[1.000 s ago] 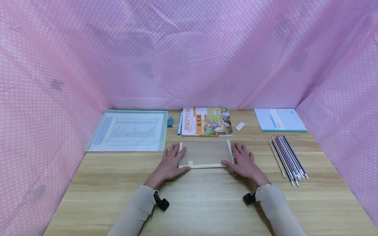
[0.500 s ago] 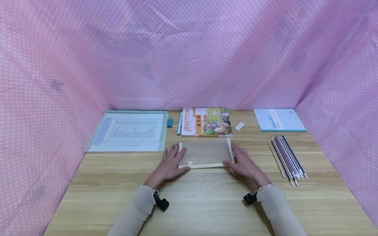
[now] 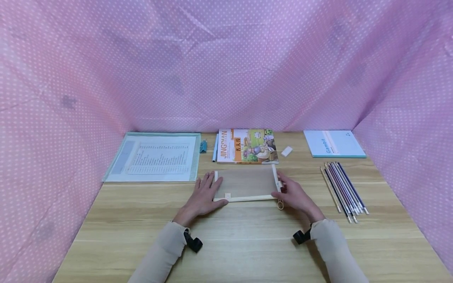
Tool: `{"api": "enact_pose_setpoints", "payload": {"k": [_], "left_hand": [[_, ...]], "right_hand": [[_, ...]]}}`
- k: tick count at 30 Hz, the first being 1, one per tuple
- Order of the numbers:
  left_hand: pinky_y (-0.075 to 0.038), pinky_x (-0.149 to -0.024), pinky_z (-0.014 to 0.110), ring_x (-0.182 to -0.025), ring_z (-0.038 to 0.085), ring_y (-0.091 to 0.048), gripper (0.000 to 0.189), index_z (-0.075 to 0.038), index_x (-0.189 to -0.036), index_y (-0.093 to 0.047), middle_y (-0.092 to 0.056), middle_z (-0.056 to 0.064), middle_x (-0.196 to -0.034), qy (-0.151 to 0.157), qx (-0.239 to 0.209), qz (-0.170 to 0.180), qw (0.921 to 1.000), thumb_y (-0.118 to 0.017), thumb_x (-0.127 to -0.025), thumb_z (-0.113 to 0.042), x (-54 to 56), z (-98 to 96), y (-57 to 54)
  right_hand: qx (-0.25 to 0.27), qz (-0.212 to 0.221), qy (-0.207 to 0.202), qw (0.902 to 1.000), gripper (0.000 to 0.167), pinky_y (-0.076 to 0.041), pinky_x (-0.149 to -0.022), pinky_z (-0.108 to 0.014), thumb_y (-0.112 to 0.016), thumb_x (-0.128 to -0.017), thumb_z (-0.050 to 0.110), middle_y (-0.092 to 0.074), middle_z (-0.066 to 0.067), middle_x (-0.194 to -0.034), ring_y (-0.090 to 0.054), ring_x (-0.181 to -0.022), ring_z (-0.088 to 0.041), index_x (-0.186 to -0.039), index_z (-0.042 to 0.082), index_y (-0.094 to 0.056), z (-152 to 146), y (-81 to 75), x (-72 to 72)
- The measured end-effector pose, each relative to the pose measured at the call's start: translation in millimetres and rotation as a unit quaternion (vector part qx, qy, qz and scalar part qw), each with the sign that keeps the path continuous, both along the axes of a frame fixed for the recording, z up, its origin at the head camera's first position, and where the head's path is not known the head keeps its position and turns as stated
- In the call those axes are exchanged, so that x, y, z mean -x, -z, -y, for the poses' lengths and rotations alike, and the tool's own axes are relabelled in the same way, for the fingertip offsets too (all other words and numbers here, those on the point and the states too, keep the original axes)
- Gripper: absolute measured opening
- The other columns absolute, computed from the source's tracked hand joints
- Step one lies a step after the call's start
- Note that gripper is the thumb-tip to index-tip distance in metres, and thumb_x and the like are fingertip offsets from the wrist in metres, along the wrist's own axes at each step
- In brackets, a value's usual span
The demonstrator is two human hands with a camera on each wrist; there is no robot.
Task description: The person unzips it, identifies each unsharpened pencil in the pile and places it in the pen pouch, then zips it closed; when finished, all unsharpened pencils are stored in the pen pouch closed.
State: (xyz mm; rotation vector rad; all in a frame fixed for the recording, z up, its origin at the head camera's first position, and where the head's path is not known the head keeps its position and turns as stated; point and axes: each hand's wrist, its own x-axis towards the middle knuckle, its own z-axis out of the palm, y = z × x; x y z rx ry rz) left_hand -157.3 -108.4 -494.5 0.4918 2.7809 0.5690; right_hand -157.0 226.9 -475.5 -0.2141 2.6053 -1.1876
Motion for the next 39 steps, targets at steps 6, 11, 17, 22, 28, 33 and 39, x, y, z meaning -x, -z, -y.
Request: {"api": "enact_pose_setpoints", "payload": {"k": [6, 11, 17, 22, 28, 33, 39], "left_hand": [[-0.002, -0.127, 0.059, -0.159, 0.034, -0.001, 0.085, -0.019, -0.159, -0.027, -0.007, 0.014, -0.170, -0.001, 0.000, 0.000, 1.0000, -0.059, -0.092, -0.060, 0.6, -0.5, 0.4], [-0.002, -0.127, 0.059, -0.159, 0.035, 0.000, 0.086, -0.019, -0.160, -0.024, -0.006, 0.015, -0.170, 0.000, 0.001, 0.010, 1.0000, -0.058, -0.092, -0.061, 0.8, -0.3, -3.6], [-0.008, -0.126, 0.061, -0.158, 0.039, -0.004, 0.088, -0.018, -0.160, -0.024, -0.008, 0.016, -0.170, -0.007, -0.004, -0.012, 0.9999, -0.061, -0.091, -0.058, -1.4, -1.2, -18.6], [-0.015, -0.125, 0.061, -0.156, 0.042, -0.012, 0.086, -0.014, -0.158, -0.027, -0.013, 0.020, -0.168, 0.025, -0.006, -0.051, 0.9984, -0.063, -0.091, -0.054, -13.8, -16.4, -33.8], [-0.028, -0.121, 0.059, -0.150, 0.039, -0.031, 0.077, -0.012, -0.153, -0.037, -0.033, 0.018, -0.161, 0.100, -0.034, -0.054, 0.9930, -0.066, -0.092, -0.048, -33.1, -52.5, -44.0], [-0.038, -0.116, 0.053, -0.144, 0.030, -0.041, 0.072, -0.016, -0.151, -0.041, -0.044, 0.011, -0.154, 0.133, -0.040, -0.051, 0.9890, -0.067, -0.092, -0.047, -42.1, -78.7, -47.7], [-0.044, -0.112, 0.042, -0.135, 0.023, -0.048, 0.070, -0.018, -0.151, -0.043, -0.051, 0.008, -0.146, 0.175, -0.067, -0.024, 0.9819, -0.067, -0.092, -0.046, -48.6, -101.6, -45.9]], "right_hand": [[0.026, 0.012, 0.026, 0.9993, 0.079, -0.047, -0.106, -0.056, -0.072, -0.090, 0.013, -0.053, -0.028, -0.144, -0.054, -0.130, -0.044, -0.156, 0.010, -0.028, -2, 1.5, 2.6], [0.048, 0.017, 0.043, 0.9978, 0.075, -0.052, -0.102, -0.053, -0.072, -0.090, 0.011, -0.056, -0.028, -0.140, -0.059, -0.126, -0.043, -0.154, 0.010, -0.032, -2, 5.1, 4.4], [0.058, 0.017, 0.055, 0.9966, 0.075, -0.053, -0.100, -0.051, -0.073, -0.089, 0.013, -0.055, -0.029, -0.140, -0.060, -0.123, -0.042, -0.153, 0.010, -0.034, -2, 7.4, 5.5], [0.072, 0.023, 0.061, 0.9952, 0.074, -0.054, -0.098, -0.048, -0.073, -0.089, 0.012, -0.057, -0.029, -0.139, -0.062, -0.120, -0.040, -0.152, 0.010, -0.035, -2, 8.3, 6.7], [0.082, 0.031, 0.064, 0.9941, 0.074, -0.055, -0.096, -0.044, -0.072, -0.089, 0.012, -0.056, -0.029, -0.139, -0.062, -0.118, -0.038, -0.153, 0.011, -0.035, -3, 9.5, 7.3], [0.090, 0.024, 0.054, 0.9941, 0.074, -0.058, -0.092, -0.041, -0.072, -0.090, 0.012, -0.056, -0.031, -0.136, -0.064, -0.115, -0.038, -0.153, 0.009, -0.034, -5, 13.3, 7.1], [0.100, 0.024, 0.048, 0.9936, 0.073, -0.058, -0.090, -0.039, -0.071, -0.091, 0.011, -0.057, -0.032, -0.135, -0.065, -0.114, -0.036, -0.153, 0.009, -0.033, -6, 16.0, 7.0]]}}
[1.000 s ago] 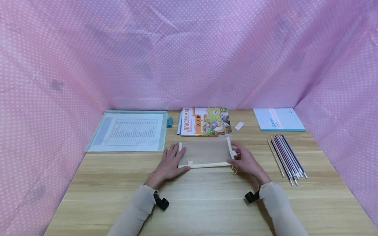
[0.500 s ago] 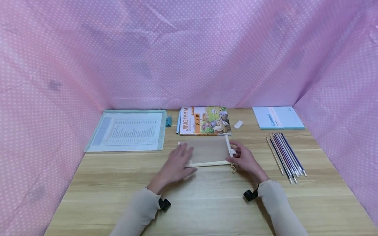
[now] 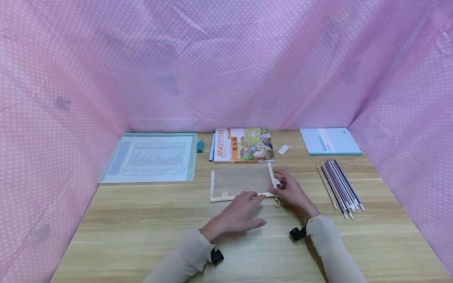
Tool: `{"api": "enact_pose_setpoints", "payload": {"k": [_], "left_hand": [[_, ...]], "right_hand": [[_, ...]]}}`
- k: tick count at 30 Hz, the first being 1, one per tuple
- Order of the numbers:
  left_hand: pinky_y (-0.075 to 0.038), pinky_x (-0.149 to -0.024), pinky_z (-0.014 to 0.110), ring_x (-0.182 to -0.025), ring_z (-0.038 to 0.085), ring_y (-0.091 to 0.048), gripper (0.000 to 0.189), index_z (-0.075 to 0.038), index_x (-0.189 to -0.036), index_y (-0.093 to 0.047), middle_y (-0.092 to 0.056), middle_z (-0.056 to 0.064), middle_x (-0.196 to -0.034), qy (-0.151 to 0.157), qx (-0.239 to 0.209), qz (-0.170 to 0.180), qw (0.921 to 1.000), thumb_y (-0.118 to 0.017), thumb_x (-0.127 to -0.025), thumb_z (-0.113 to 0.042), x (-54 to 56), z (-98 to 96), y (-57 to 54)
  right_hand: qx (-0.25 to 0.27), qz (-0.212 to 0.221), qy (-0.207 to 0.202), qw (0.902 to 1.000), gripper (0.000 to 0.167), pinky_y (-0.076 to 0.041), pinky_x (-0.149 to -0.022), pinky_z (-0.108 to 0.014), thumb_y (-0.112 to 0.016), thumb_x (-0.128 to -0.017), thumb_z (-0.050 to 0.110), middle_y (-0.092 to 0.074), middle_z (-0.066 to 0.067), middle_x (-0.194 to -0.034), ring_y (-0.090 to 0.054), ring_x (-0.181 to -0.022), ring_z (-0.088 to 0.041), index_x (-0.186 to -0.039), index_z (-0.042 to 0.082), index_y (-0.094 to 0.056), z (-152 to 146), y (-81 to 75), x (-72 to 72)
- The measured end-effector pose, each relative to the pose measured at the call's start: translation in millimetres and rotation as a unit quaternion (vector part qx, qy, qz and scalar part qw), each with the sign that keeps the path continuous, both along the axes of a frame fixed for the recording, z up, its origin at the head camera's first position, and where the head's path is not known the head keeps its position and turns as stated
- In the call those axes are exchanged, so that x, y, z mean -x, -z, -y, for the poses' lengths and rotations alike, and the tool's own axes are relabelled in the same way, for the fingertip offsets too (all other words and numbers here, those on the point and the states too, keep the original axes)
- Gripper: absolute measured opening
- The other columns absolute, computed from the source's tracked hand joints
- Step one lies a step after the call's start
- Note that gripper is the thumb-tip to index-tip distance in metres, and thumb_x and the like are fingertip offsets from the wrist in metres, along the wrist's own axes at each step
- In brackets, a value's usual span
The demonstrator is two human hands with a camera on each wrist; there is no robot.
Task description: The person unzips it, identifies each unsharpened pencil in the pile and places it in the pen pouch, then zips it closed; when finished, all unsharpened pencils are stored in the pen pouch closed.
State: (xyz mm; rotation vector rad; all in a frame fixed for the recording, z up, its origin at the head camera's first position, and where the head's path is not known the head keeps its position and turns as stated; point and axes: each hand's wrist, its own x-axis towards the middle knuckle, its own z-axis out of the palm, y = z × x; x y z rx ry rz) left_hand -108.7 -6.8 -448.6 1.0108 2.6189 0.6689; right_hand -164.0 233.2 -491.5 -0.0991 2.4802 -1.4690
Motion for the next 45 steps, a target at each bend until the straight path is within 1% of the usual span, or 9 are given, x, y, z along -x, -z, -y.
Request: {"api": "enact_pose_setpoints", "payload": {"k": [9, 14, 19, 23, 27, 31, 35, 38, 45], "left_hand": [[-0.044, -0.113, 0.037, -0.139, 0.022, -0.047, 0.070, -0.020, -0.152, -0.040, -0.052, 0.008, -0.148, 0.029, -0.009, 0.055, 0.9980, -0.065, -0.093, -0.048, 0.8, -24.8, 19.1], [-0.043, -0.112, 0.035, -0.135, 0.022, -0.047, 0.068, -0.021, -0.151, -0.043, -0.053, 0.007, -0.146, 0.025, 0.006, 0.045, 0.9987, -0.064, -0.093, -0.049, 2.3, -34.6, 23.6], [-0.046, -0.101, 0.028, -0.119, 0.017, -0.051, 0.060, -0.020, -0.144, -0.051, -0.057, 0.004, -0.139, 0.005, 0.017, 0.042, 0.9990, -0.065, -0.092, -0.047, 6.4, -48.4, 26.7], [-0.045, -0.095, 0.024, -0.109, 0.014, -0.053, 0.050, -0.016, -0.134, -0.060, -0.063, 0.001, -0.127, -0.004, 0.015, 0.042, 0.9990, -0.066, -0.091, -0.042, 10.7, -58.9, 29.8], [-0.045, -0.091, 0.023, -0.099, 0.011, -0.058, 0.034, -0.013, -0.115, -0.069, -0.070, -0.001, -0.107, -0.007, -0.001, 0.012, 0.9999, -0.067, -0.089, -0.035, 13.1, -65.1, 31.8], [-0.048, -0.073, 0.019, -0.077, 0.009, -0.060, 0.020, -0.011, -0.100, -0.071, -0.070, -0.002, -0.086, -0.052, -0.059, 0.029, 0.9965, -0.070, -0.087, -0.026, 14.3, -67.2, 32.1], [-0.039, -0.054, 0.016, -0.058, 0.005, -0.049, 0.011, -0.008, -0.092, -0.071, -0.065, -0.001, -0.074, -0.121, -0.126, 0.073, 0.9819, -0.072, -0.086, -0.017, 16.3, -67.0, 31.7], [-0.038, -0.052, 0.015, -0.057, 0.002, -0.048, 0.003, -0.009, -0.085, -0.072, -0.068, -0.001, -0.073, -0.156, -0.156, 0.069, 0.9729, -0.071, -0.086, -0.012, 18.6, -67.4, 32.7], [-0.039, -0.051, 0.014, -0.055, 0.002, -0.050, 0.011, -0.009, -0.076, -0.071, -0.070, 0.000, -0.069, -0.201, -0.170, 0.030, 0.9642, -0.069, -0.086, -0.006, 21.4, -66.6, 36.1]], "right_hand": [[-0.009, 0.006, 0.005, 0.9999, 0.073, -0.055, -0.094, -0.040, -0.071, -0.091, 0.012, -0.057, -0.029, -0.137, -0.063, -0.118, -0.037, -0.154, 0.011, -0.033, 0, 0.5, 0.6], [-0.004, 0.012, 0.003, 0.9999, 0.072, -0.056, -0.095, -0.042, -0.070, -0.092, 0.012, -0.057, -0.029, -0.137, -0.063, -0.118, -0.037, -0.154, 0.011, -0.032, 0, 0.4, 0.8], [-0.007, 0.017, 0.008, 0.9998, 0.072, -0.055, -0.097, -0.043, -0.069, -0.092, 0.012, -0.057, -0.028, -0.137, -0.063, -0.118, -0.035, -0.154, 0.012, -0.032, -1, 0.2, 1.2], [0.004, 0.018, 0.010, 0.9998, 0.072, -0.056, -0.091, -0.037, -0.070, -0.091, 0.011, -0.059, -0.027, -0.133, -0.065, -0.112, -0.032, -0.154, 0.012, -0.033, 0, -0.4, 0.4], [0.018, 0.024, 0.015, 0.9994, 0.071, -0.056, -0.084, -0.031, -0.070, -0.091, 0.011, -0.061, -0.027, -0.129, -0.067, -0.105, -0.027, -0.153, 0.012, -0.035, 1, -1.0, 0.3], [0.023, 0.022, 0.010, 0.9994, 0.071, -0.056, -0.084, -0.030, -0.069, -0.092, 0.010, -0.060, -0.028, -0.131, -0.067, -0.106, -0.028, -0.153, 0.011, -0.034, 0, -0.7, 1.1], [0.018, 0.011, 0.004, 0.9998, 0.070, -0.055, -0.084, -0.029, -0.067, -0.091, 0.005, -0.061, -0.029, -0.130, -0.066, -0.107, -0.029, -0.153, 0.009, -0.035, -1, -0.3, 2.1], [0.013, 0.008, 0.006, 0.9999, 0.070, -0.054, -0.083, -0.028, -0.067, -0.090, 0.002, -0.062, -0.028, -0.128, -0.065, -0.105, -0.027, -0.152, 0.008, -0.035, -1, 0.1, 2.9], [0.021, 0.009, 0.007, 0.9997, 0.071, -0.054, -0.087, -0.030, -0.068, -0.091, 0.006, -0.060, -0.029, -0.133, -0.065, -0.109, -0.030, -0.153, 0.009, -0.034, 0, 1.8, 3.2]]}}
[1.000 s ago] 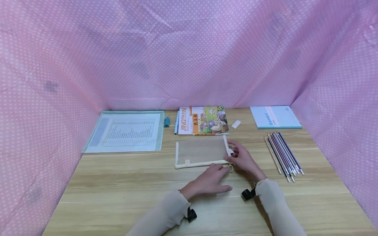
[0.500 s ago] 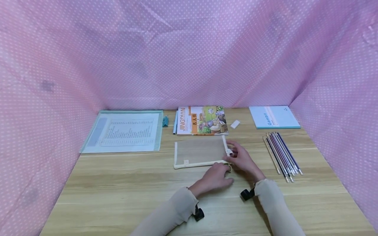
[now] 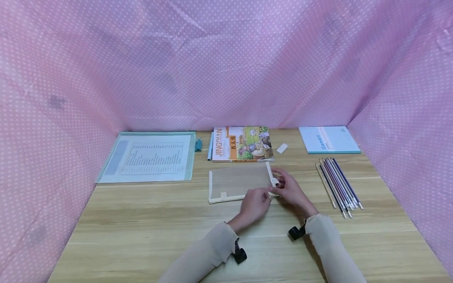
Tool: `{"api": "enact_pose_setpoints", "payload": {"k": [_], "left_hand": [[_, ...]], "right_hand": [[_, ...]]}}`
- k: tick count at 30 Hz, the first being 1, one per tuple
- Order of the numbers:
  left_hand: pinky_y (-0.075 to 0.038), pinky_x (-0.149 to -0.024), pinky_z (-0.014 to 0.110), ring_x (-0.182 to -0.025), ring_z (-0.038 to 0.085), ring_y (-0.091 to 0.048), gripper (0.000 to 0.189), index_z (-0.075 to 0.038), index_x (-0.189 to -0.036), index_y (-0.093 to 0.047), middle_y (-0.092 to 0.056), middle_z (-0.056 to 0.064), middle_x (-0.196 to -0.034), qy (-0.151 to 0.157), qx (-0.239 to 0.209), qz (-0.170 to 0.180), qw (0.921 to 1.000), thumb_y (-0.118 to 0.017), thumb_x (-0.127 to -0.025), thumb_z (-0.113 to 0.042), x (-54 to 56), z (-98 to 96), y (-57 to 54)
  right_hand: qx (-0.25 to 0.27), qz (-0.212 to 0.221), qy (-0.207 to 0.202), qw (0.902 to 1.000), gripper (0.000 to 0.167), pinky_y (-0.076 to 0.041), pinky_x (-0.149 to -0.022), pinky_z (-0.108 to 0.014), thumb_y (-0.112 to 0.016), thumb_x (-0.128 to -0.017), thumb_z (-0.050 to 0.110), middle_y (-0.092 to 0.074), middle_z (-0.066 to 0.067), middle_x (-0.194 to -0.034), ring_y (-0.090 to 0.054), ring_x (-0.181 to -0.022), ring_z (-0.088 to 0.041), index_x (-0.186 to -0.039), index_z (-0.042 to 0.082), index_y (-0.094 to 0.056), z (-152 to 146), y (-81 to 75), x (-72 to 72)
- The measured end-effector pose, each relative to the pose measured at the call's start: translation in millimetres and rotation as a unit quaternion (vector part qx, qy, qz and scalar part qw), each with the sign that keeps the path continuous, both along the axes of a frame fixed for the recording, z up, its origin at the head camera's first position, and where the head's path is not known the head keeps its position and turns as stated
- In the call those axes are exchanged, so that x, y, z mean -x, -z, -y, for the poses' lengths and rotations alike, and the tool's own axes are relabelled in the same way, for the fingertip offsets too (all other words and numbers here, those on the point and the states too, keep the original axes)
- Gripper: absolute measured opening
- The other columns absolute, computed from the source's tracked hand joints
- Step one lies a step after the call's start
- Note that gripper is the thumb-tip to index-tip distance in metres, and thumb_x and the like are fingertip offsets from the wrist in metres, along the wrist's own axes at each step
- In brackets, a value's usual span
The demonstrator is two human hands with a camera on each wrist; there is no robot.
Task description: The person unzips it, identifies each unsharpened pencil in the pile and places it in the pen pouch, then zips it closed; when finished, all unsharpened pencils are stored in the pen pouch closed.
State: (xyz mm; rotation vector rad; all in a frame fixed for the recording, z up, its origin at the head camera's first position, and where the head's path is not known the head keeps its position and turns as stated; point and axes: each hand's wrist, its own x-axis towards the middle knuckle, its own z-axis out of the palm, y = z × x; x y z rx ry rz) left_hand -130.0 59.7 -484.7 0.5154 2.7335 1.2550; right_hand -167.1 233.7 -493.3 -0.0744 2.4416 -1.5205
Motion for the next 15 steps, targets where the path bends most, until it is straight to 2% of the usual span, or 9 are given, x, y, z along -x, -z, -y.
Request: {"api": "enact_pose_setpoints", "payload": {"k": [6, 15], "left_hand": [[-0.041, -0.050, 0.014, -0.052, 0.002, -0.051, 0.012, -0.008, -0.074, -0.072, -0.071, 0.002, -0.067, -0.016, 0.000, -0.003, 0.9999, -0.069, -0.085, -0.005, 0.2, 2.7, -3.0], [-0.042, -0.049, 0.014, -0.052, 0.003, -0.053, 0.012, -0.008, -0.073, -0.072, -0.071, 0.002, -0.067, -0.026, 0.022, -0.018, 0.9993, -0.069, -0.084, -0.003, -2.0, 8.5, -3.1]], "right_hand": [[0.015, -0.004, 0.002, 0.9999, 0.070, -0.057, -0.087, -0.031, -0.067, -0.091, 0.002, -0.058, -0.032, -0.134, -0.067, -0.112, -0.035, -0.152, 0.007, -0.034, 0.7, -0.7, -1.1], [0.030, -0.004, 0.009, 0.9995, 0.069, -0.056, -0.076, -0.022, -0.068, -0.089, -0.001, -0.061, -0.034, -0.127, -0.068, -0.099, -0.026, -0.150, 0.005, -0.036, 1.3, 0.9, -0.8]]}}
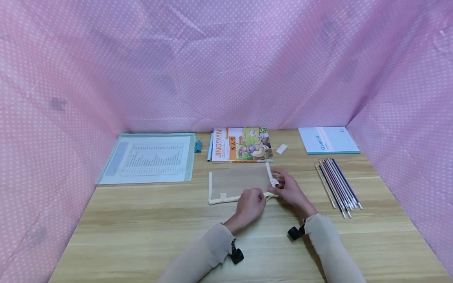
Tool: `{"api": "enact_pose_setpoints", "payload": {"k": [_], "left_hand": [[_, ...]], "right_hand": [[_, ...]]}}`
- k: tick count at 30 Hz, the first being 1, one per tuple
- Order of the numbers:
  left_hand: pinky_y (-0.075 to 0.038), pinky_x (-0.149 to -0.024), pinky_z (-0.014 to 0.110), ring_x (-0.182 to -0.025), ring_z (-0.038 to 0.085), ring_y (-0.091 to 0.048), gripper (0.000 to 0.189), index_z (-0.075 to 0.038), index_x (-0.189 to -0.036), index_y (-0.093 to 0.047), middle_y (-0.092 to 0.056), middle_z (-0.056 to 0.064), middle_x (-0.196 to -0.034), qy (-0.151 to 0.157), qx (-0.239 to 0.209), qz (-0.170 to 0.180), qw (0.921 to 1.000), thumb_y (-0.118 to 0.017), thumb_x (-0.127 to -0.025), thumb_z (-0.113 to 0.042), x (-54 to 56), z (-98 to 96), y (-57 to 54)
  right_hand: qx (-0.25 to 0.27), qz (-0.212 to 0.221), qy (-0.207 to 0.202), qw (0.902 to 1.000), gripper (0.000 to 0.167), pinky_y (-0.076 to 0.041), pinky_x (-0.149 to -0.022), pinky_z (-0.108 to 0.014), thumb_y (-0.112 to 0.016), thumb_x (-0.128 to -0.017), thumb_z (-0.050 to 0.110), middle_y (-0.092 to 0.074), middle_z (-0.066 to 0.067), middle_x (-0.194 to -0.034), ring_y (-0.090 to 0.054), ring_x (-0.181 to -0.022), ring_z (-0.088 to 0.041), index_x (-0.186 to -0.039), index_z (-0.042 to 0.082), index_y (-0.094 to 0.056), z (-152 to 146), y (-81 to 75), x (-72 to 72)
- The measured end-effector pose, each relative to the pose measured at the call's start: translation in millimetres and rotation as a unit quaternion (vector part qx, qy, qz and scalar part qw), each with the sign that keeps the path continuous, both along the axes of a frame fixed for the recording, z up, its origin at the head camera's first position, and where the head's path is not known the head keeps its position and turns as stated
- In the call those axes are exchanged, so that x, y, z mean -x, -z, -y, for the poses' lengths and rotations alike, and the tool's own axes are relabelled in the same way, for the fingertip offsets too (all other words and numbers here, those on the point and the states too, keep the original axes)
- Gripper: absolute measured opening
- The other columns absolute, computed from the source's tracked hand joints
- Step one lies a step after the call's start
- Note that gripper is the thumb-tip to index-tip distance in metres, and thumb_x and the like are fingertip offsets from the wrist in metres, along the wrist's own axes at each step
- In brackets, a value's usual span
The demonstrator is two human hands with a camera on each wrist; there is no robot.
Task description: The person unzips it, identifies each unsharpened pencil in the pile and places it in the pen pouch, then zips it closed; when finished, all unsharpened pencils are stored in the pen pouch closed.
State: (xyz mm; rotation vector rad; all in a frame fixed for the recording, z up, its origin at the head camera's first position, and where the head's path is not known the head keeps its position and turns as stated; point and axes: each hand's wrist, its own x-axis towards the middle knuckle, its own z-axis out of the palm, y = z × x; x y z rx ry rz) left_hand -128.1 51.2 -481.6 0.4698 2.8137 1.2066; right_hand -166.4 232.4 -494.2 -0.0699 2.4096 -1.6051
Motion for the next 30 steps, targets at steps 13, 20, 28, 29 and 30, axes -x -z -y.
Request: {"api": "enact_pose_setpoints", "payload": {"k": [13, 20, 28, 29, 30], "left_hand": [[-0.045, -0.051, 0.015, -0.053, 0.004, -0.055, 0.011, -0.009, -0.074, -0.073, -0.072, 0.003, -0.068, -0.003, 0.017, -0.006, 0.9998, -0.070, -0.083, -0.002, -1.7, 13.4, -1.2], [-0.045, -0.052, 0.016, -0.053, 0.004, -0.055, 0.013, -0.009, -0.073, -0.073, -0.072, 0.003, -0.068, -0.012, 0.023, -0.020, 0.9995, -0.070, -0.083, -0.002, -1.9, 27.4, -3.8], [-0.048, -0.054, 0.019, -0.055, 0.006, -0.057, 0.011, -0.008, -0.075, -0.073, -0.073, 0.005, -0.071, -0.030, 0.023, -0.020, 0.9991, -0.070, -0.084, -0.002, -3.8, 44.9, -2.8], [-0.048, -0.053, 0.019, -0.055, 0.006, -0.056, 0.011, -0.008, -0.075, -0.073, -0.073, 0.005, -0.071, -0.032, 0.026, -0.020, 0.9989, -0.070, -0.084, -0.002, -4.1, 46.7, -2.6], [-0.048, -0.053, 0.019, -0.054, 0.006, -0.056, 0.011, -0.008, -0.075, -0.073, -0.073, 0.005, -0.070, -0.032, 0.028, -0.022, 0.9988, -0.070, -0.084, -0.002, -4.4, 48.5, -2.5]], "right_hand": [[-0.022, 0.004, 0.004, 0.9998, 0.069, -0.056, -0.075, -0.021, -0.069, -0.089, 0.001, -0.062, -0.031, -0.127, -0.067, -0.100, -0.024, -0.150, 0.005, -0.038, 4, -1.1, -1.2], [-0.024, -0.030, -0.005, 0.9993, 0.067, -0.055, -0.074, -0.020, -0.070, -0.088, 0.000, -0.064, -0.032, -0.123, -0.068, -0.098, -0.024, -0.148, 0.002, -0.040, 2, 0.0, -1.0], [-0.030, -0.028, -0.008, 0.9991, 0.067, -0.055, -0.076, -0.020, -0.070, -0.089, 0.002, -0.063, -0.032, -0.123, -0.068, -0.100, -0.026, -0.148, 0.002, -0.039, 0, -2.6, -1.5], [-0.028, -0.028, -0.009, 0.9992, 0.066, -0.055, -0.075, -0.020, -0.070, -0.089, 0.002, -0.064, -0.032, -0.122, -0.067, -0.099, -0.026, -0.148, 0.002, -0.040, 0, -2.4, -1.5], [-0.027, -0.029, -0.010, 0.9992, 0.066, -0.055, -0.075, -0.020, -0.070, -0.089, 0.002, -0.064, -0.032, -0.122, -0.067, -0.097, -0.025, -0.148, 0.002, -0.040, 0, -2.2, -1.5]]}}
